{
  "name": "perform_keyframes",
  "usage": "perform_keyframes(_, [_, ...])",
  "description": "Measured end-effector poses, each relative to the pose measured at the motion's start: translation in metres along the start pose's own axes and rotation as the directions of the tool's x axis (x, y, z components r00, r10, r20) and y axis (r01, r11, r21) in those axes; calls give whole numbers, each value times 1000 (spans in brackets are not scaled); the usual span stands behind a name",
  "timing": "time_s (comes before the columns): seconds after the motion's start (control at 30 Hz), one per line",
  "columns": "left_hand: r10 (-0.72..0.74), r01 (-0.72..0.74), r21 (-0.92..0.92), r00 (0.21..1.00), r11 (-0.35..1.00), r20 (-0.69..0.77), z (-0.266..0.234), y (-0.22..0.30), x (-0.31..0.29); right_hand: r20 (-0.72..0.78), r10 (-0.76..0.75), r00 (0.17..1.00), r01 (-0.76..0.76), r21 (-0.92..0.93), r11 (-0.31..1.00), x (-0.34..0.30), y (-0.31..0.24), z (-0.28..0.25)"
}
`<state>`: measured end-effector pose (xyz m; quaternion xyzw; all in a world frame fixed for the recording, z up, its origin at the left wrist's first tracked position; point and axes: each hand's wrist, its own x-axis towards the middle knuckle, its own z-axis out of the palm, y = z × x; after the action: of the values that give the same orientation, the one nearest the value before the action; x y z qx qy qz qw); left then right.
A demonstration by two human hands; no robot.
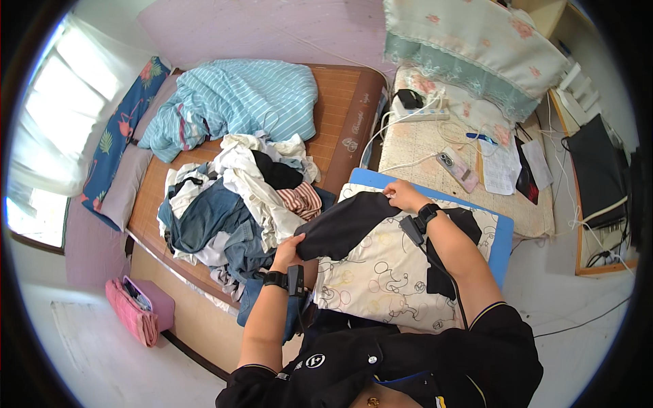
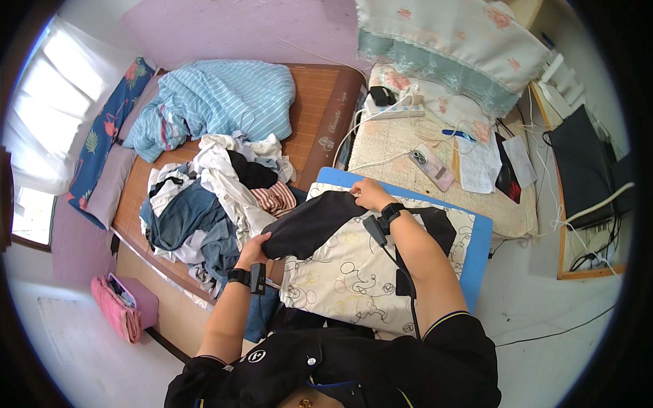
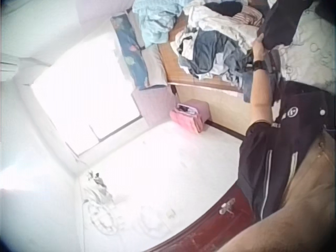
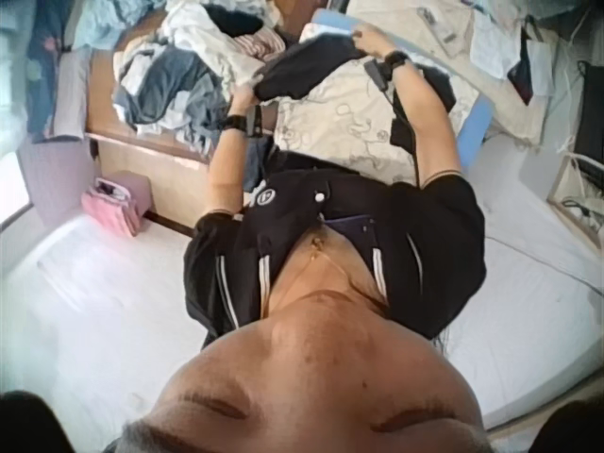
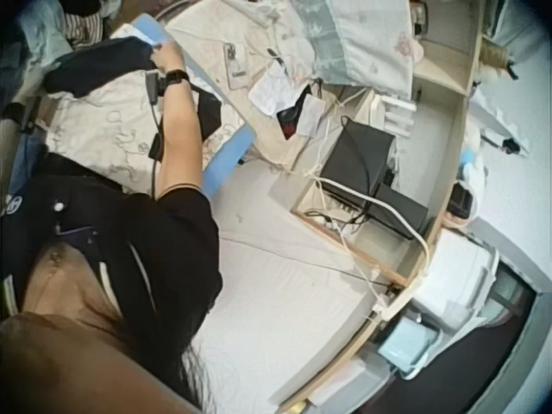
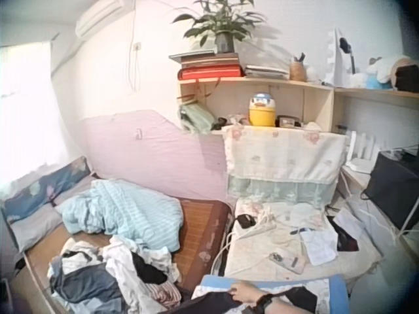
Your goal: The person folds a pair of denim jeans and a shirt by hand on a blue surface.
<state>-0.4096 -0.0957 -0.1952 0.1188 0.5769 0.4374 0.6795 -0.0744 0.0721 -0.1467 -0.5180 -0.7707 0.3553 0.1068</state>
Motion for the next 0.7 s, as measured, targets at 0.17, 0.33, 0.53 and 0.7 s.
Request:
perform_keyframes(0.17, [154,-158,-124,987,980,-38,-22,3,-8,55,-97,994,109,-312,944,6,-22,18])
perform_keyframes(0.33, [300,-302,-47,953,952,-50,-34,-4,5,58,-134,989,132,40,990,6,-29,25])
perform_keyframes(0.53, [315,-316,-20,948,949,-56,-39,-6,3,72,-145,987,156,-181,971,7,-35,29])
perform_keyframes(0.7, [567,-546,161,812,822,-139,-39,-5,-2,-185,-34,982,41,33,999,11,-37,8])
